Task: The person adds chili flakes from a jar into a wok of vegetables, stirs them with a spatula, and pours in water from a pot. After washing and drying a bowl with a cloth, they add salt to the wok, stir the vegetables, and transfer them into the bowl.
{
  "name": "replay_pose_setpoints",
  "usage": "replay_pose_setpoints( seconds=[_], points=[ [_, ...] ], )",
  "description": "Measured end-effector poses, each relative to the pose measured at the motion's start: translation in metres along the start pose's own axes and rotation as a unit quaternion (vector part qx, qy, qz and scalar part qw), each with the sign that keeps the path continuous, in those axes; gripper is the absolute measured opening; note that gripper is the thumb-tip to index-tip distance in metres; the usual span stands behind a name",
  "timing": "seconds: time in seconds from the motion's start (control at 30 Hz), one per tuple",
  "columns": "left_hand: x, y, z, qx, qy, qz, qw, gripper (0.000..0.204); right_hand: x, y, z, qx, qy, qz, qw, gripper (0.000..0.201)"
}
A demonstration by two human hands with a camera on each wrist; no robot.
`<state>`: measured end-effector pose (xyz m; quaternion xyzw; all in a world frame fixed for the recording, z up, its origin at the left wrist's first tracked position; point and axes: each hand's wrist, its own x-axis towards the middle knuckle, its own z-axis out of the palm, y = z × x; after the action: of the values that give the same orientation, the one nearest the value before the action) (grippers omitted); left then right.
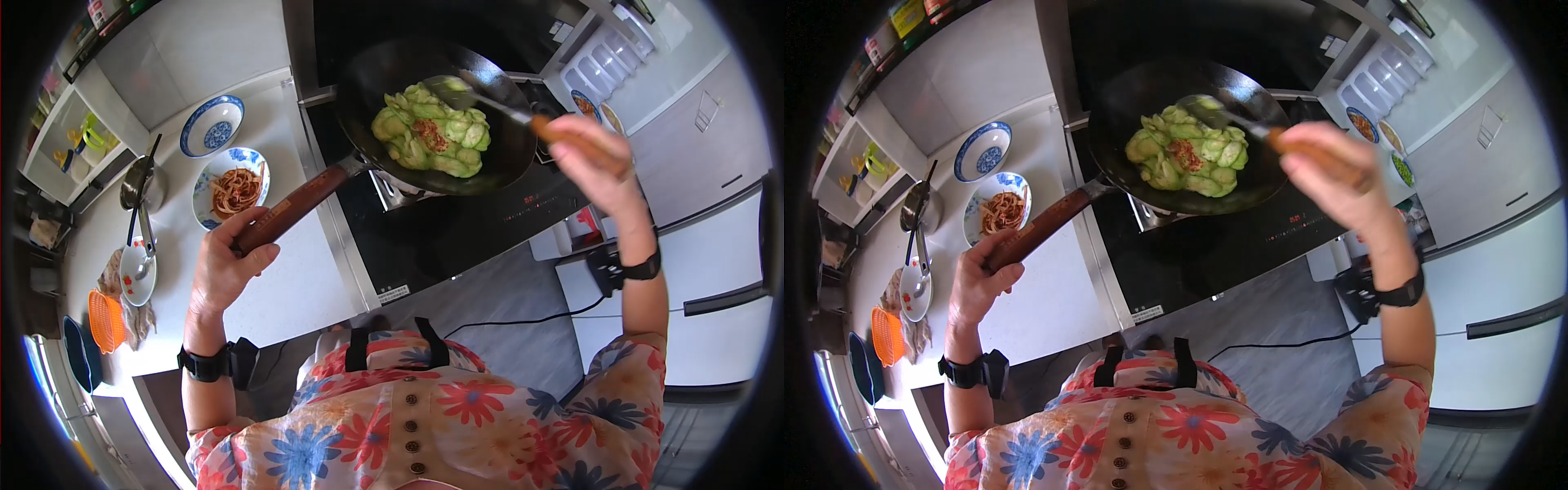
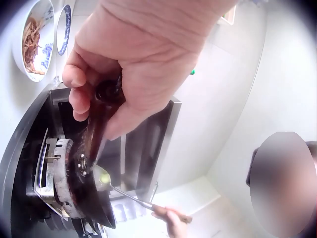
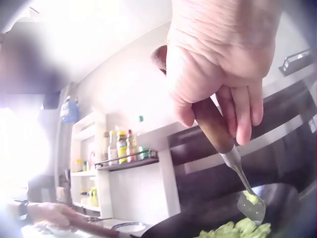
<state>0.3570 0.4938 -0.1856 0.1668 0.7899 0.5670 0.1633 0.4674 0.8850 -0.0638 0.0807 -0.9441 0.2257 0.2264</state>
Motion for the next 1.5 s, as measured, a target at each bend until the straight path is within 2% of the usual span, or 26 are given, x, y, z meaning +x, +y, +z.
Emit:
replay_pose_setpoints(
  seconds=[0.03, 0.07, 0.1, 0.17, 0.2, 0.27, 0.33, 0.37, 0.43, 0.53, 0.63, 0.7, 0.8, 0.83, 0.93, 0.97, 1.03, 1.13, 1.2, 1.3, 1.33, 1.37, 1.43, 1.47, 1.5],
  points=[
    [0.0, -0.003, 0.0, -0.005, 0.001, 0.012, 1.0, 0.051, 0.005, 0.007, -0.013, 0.049, 0.035, 0.101, 0.993, 0.017],
    [0.0, -0.005, -0.001, -0.01, 0.003, 0.011, 1.0, 0.051, 0.012, 0.022, -0.029, 0.061, 0.054, 0.131, 0.988, 0.017],
    [0.0, -0.007, -0.001, -0.008, 0.0, 0.022, 1.0, 0.051, 0.019, 0.035, -0.04, 0.102, 0.081, 0.113, 0.985, 0.016],
    [0.002, -0.007, -0.002, -0.008, -0.001, 0.035, 0.999, 0.051, 0.024, 0.056, -0.069, 0.105, 0.106, 0.211, 0.966, 0.02],
    [0.002, -0.005, -0.002, -0.002, 0.001, 0.032, 0.999, 0.051, 0.021, 0.066, -0.076, 0.102, 0.105, 0.209, 0.967, 0.02],
    [0.002, -0.005, -0.002, 0.001, 0.003, 0.031, 1.0, 0.051, 0.009, 0.091, -0.069, 0.211, 0.124, 0.289, 0.926, 0.028],
    [0.003, -0.007, -0.002, -0.007, 0.001, 0.045, 0.999, 0.051, -0.009, 0.106, -0.029, 0.33, 0.16, 0.365, 0.856, 0.034],
    [0.004, -0.007, -0.001, -0.012, 0.007, 0.046, 0.999, 0.051, -0.014, 0.101, -0.013, 0.367, 0.165, 0.371, 0.837, 0.034],
    [0.004, -0.005, -0.003, 0.001, -0.004, 0.037, 0.999, 0.05, -0.014, 0.078, 0.0, 0.362, 0.224, 0.33, 0.843, 0.033],
    [0.004, -0.002, -0.004, 0.018, -0.009, 0.032, 0.999, 0.049, -0.012, 0.05, -0.022, 0.345, 0.231, 0.28, 0.866, 0.026],
    [0.004, -0.006, -0.001, 0.0, 0.002, 0.043, 0.999, 0.048, -0.014, 0.043, -0.003, 0.388, 0.212, 0.275, 0.854, 0.025],
    [0.002, -0.003, 0.0, -0.015, 0.002, 0.035, 0.999, 0.048, -0.014, 0.042, 0.021, 0.363, 0.192, 0.304, 0.86, 0.026],
    [0.0, -0.002, -0.003, -0.03, -0.001, 0.023, 0.999, 0.048, -0.043, 0.063, 0.014, 0.341, 0.253, 0.345, 0.837, 0.029],
    [0.001, -0.002, -0.003, -0.034, -0.007, 0.023, 0.999, 0.049, -0.061, 0.08, 0.008, 0.34, 0.254, 0.382, 0.821, 0.031],
    [0.001, 0.001, -0.002, -0.031, 0.001, 0.012, 0.999, 0.044, -0.065, 0.082, 0.025, 0.352, 0.263, 0.42, 0.794, 0.033],
    [0.001, 0.002, -0.001, -0.028, -0.001, 0.013, 1.0, 0.044, -0.058, 0.085, 0.028, 0.36, 0.252, 0.41, 0.799, 0.034],
    [0.001, 0.003, -0.002, -0.023, 0.0, 0.006, 1.0, 0.044, -0.035, 0.077, 0.012, 0.327, 0.244, 0.342, 0.846, 0.033],
    [0.001, 0.002, -0.002, -0.012, -0.004, -0.007, 1.0, 0.045, -0.006, 0.05, -0.042, 0.178, 0.222, 0.277, 0.918, 0.028],
    [0.001, 0.001, -0.002, -0.018, -0.005, 0.0, 1.0, 0.045, 0.006, 0.045, -0.069, 0.088, 0.177, 0.234, 0.952, 0.026],
    [0.001, 0.0, -0.003, -0.024, 0.001, 0.009, 1.0, 0.045, 0.017, 0.047, -0.059, 0.127, 0.137, 0.277, 0.942, 0.027],
    [0.0, 0.0, -0.002, -0.024, 0.001, 0.011, 1.0, 0.045, 0.017, 0.047, -0.041, 0.173, 0.148, 0.311, 0.923, 0.026],
    [-0.001, 0.0, -0.001, -0.027, 0.004, 0.012, 1.0, 0.045, 0.014, 0.056, -0.025, 0.251, 0.152, 0.309, 0.905, 0.026],
    [0.0, 0.0, -0.002, -0.021, 0.009, 0.014, 1.0, 0.044, 0.011, 0.054, -0.002, 0.299, 0.182, 0.301, 0.887, 0.025],
    [0.0, 0.001, -0.002, -0.019, 0.013, 0.013, 1.0, 0.044, 0.011, 0.057, -0.003, 0.305, 0.163, 0.261, 0.901, 0.024],
    [0.0, 0.003, -0.002, -0.019, 0.008, 0.003, 1.0, 0.044, 0.013, 0.058, -0.003, 0.308, 0.161, 0.261, 0.901, 0.024]
  ],
)
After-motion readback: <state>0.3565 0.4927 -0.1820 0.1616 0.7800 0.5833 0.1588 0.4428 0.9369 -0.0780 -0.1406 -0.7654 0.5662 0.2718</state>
